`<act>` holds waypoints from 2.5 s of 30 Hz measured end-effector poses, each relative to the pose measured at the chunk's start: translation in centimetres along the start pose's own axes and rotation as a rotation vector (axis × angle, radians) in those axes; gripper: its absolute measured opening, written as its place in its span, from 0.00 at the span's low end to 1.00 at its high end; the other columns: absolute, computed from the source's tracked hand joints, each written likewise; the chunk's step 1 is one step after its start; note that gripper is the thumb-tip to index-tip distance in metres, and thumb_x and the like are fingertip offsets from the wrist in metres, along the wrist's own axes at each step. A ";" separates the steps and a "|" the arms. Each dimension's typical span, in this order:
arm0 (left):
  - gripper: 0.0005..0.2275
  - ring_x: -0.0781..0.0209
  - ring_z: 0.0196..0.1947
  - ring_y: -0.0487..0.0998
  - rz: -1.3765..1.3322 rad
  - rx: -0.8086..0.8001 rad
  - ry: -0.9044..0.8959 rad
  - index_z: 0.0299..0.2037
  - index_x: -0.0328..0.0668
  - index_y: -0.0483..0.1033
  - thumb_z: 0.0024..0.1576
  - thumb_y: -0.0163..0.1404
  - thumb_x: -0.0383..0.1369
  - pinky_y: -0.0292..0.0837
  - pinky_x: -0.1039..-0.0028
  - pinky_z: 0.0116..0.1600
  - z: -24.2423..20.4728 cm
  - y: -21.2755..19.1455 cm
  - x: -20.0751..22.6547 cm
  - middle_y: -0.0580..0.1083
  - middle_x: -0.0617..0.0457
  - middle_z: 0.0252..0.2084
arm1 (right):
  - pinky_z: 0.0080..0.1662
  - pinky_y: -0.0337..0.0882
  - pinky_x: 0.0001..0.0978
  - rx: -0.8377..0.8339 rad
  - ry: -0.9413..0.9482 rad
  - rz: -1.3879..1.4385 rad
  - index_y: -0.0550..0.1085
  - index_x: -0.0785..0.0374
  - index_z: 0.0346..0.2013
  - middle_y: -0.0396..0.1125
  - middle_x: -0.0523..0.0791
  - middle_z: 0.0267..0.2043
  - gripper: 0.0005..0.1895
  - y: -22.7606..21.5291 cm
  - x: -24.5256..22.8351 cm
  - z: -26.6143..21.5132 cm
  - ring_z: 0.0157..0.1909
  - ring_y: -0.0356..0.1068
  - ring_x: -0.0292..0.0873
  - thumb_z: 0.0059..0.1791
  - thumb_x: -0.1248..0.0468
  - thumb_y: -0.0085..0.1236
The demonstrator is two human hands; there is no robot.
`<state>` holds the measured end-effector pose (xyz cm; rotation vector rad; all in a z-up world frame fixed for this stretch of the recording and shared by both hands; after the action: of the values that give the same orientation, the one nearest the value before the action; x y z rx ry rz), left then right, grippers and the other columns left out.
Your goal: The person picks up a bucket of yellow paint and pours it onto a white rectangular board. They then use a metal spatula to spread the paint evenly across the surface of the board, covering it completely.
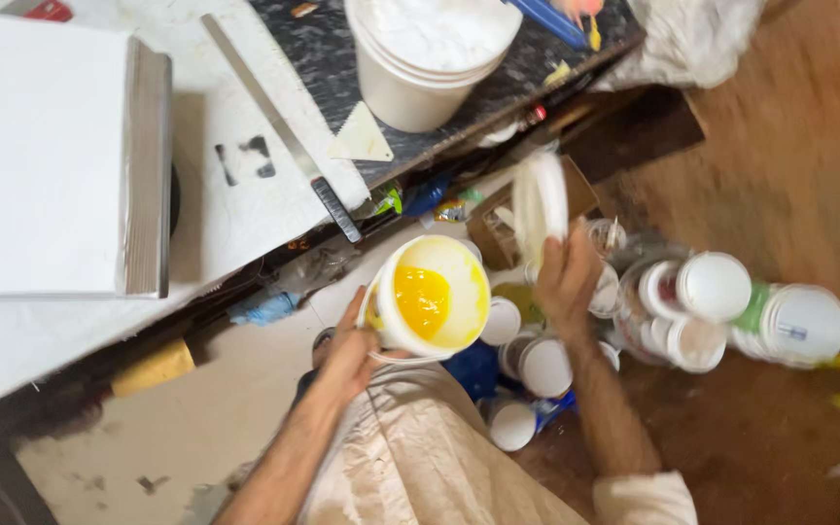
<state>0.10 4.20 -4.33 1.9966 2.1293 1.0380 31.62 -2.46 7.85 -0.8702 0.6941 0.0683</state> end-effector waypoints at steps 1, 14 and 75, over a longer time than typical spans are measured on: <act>0.47 0.42 0.60 0.74 -0.040 -0.026 0.024 0.75 0.55 0.49 0.39 0.32 0.09 0.83 0.56 0.47 -0.6 -0.7 0.6 0.61 0.45 0.71 | 0.43 0.65 0.57 0.113 -0.266 -0.213 0.66 0.79 0.55 0.64 0.62 0.44 0.20 0.0 -0.5 3.7 0.43 0.63 0.66 0.57 0.63 0.51; 0.20 0.49 0.60 0.74 -0.741 0.331 0.643 0.67 0.34 0.67 0.63 0.43 0.27 0.72 0.57 0.60 -12.8 -20.4 -6.9 0.73 0.44 0.63 | 0.50 0.69 0.57 -0.200 -0.348 -0.271 0.72 0.70 0.47 0.68 0.59 0.44 0.11 17.1 2.0 12.9 0.47 0.68 0.62 0.58 0.62 0.50; 0.22 0.55 0.55 0.79 -0.169 0.472 1.364 0.48 0.38 0.57 0.55 0.57 0.11 0.83 0.63 0.60 -29.0 -39.2 13.2 0.70 0.46 0.51 | 0.23 0.73 0.40 -1.223 -1.203 -0.500 0.56 0.42 0.76 0.60 0.53 0.43 0.32 33.2 -53.2 -19.5 0.31 0.68 0.49 0.58 0.66 0.46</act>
<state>-49.67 5.68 4.25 1.1201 3.2405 2.5077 -31.16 16.78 7.83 -1.8596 -0.8402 0.5522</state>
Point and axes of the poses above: each hand's wrist, its own z-axis towards the middle knuckle, its own y-axis out of the palm, x = y × z, the point moved 8 cm from there along z, towards the middle knuckle
